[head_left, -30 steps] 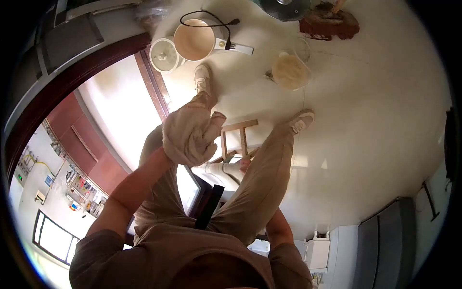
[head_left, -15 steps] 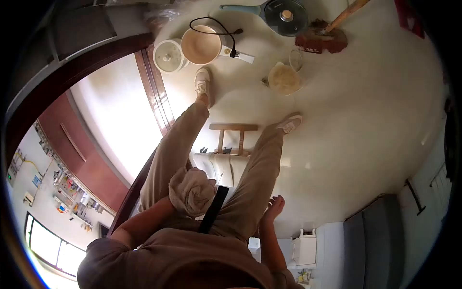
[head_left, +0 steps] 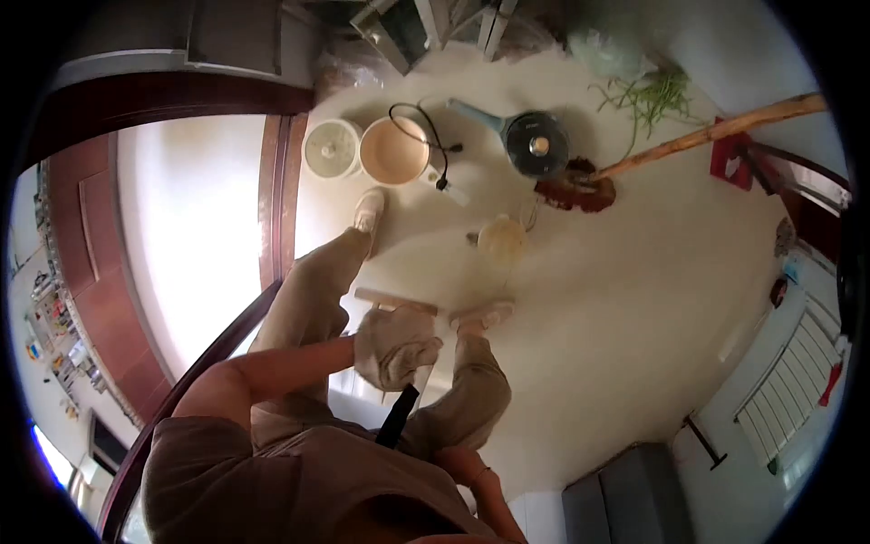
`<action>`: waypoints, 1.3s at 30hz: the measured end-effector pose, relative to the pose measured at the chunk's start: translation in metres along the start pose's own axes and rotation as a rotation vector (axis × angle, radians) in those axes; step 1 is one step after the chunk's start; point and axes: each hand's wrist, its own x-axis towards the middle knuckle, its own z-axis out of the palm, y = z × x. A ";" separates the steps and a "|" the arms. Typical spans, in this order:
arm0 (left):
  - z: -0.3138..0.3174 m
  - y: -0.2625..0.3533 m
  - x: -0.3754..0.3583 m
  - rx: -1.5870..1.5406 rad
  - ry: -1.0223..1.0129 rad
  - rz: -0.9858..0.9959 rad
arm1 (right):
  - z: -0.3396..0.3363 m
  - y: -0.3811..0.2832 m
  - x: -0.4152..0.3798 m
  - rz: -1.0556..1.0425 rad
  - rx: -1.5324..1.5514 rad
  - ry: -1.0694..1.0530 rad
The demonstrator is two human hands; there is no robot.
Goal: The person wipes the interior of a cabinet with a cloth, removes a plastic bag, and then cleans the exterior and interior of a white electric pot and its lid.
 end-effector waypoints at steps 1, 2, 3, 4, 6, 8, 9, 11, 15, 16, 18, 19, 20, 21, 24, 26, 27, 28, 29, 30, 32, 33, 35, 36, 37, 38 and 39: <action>-0.007 -0.010 0.011 0.032 0.136 0.048 | 0.000 0.026 0.027 -0.016 -0.086 -0.121; -0.014 -0.019 0.023 0.063 0.231 0.074 | -0.015 0.043 0.039 0.004 -0.104 -0.095; -0.024 -0.031 0.037 0.103 0.321 0.099 | -0.041 0.060 0.051 -0.097 0.058 -0.012; -0.035 -0.041 0.049 0.135 0.398 0.114 | -0.071 0.076 0.063 -0.207 0.217 0.069; -0.049 -0.058 0.071 0.186 0.505 0.129 | -0.122 0.095 0.079 -0.445 0.530 0.219; -0.053 -0.069 0.089 0.225 0.552 0.136 | -0.155 0.099 0.098 -0.249 1.107 0.381; -0.055 -0.072 0.096 0.249 0.567 0.136 | -0.168 0.107 0.111 -0.267 1.087 0.407; -0.048 -0.074 0.106 0.278 0.590 0.145 | -0.181 0.123 0.134 -0.441 1.156 0.767; -0.030 -0.070 0.119 0.340 0.640 0.177 | -0.190 0.128 0.145 -0.394 1.087 0.840; -0.023 -0.069 0.118 0.355 0.650 0.185 | -0.192 0.138 0.154 -0.447 1.025 0.847; -0.004 -0.066 0.110 0.377 0.650 0.196 | -0.181 0.140 0.157 -0.499 0.933 0.856; 0.003 -0.065 0.103 0.388 0.642 0.188 | -0.180 0.130 0.155 -0.489 0.916 0.890; 0.010 -0.064 0.094 0.417 0.625 0.175 | -0.180 0.116 0.156 -0.497 0.904 0.930; 0.018 -0.060 0.083 0.449 0.598 0.158 | -0.175 0.107 0.156 -0.528 0.883 0.950; 0.045 -0.051 0.055 0.560 0.517 0.091 | -0.153 0.106 0.151 -0.486 0.743 0.890; 0.066 -0.049 0.033 0.670 0.481 0.052 | -0.151 0.101 0.151 -0.433 0.650 0.956; 0.078 -0.051 0.029 0.768 0.472 0.041 | -0.148 0.095 0.151 -0.445 0.629 0.957; 0.090 -0.072 0.042 0.770 0.485 0.031 | -0.142 0.091 0.151 -0.462 0.656 1.016; 0.100 -0.107 0.064 0.320 0.580 0.195 | -0.137 0.088 0.154 -0.479 0.688 1.076; 0.109 -0.125 0.072 -0.137 0.651 0.357 | -0.133 0.088 0.158 -0.482 0.679 1.078; 0.113 -0.114 0.025 -0.128 0.719 0.462 | -0.136 0.088 0.166 -0.443 0.488 1.104; 0.117 -0.109 0.007 -0.126 0.778 0.561 | -0.139 0.084 0.170 -0.437 0.479 1.110; 0.120 -0.106 -0.017 -0.074 0.839 0.558 | -0.148 0.070 0.174 -0.519 0.377 1.102; 0.120 -0.108 -0.024 -0.054 0.858 0.540 | -0.143 0.050 0.169 -0.505 0.368 1.105; 0.118 -0.111 -0.028 -0.034 0.869 0.512 | -0.139 0.030 0.164 -0.544 0.241 1.208; 0.114 -0.116 -0.030 -0.007 0.876 0.477 | -0.142 0.011 0.159 -0.583 0.107 1.303; 0.111 -0.121 -0.032 0.012 0.880 0.449 | -0.153 0.002 0.159 -0.565 0.097 1.298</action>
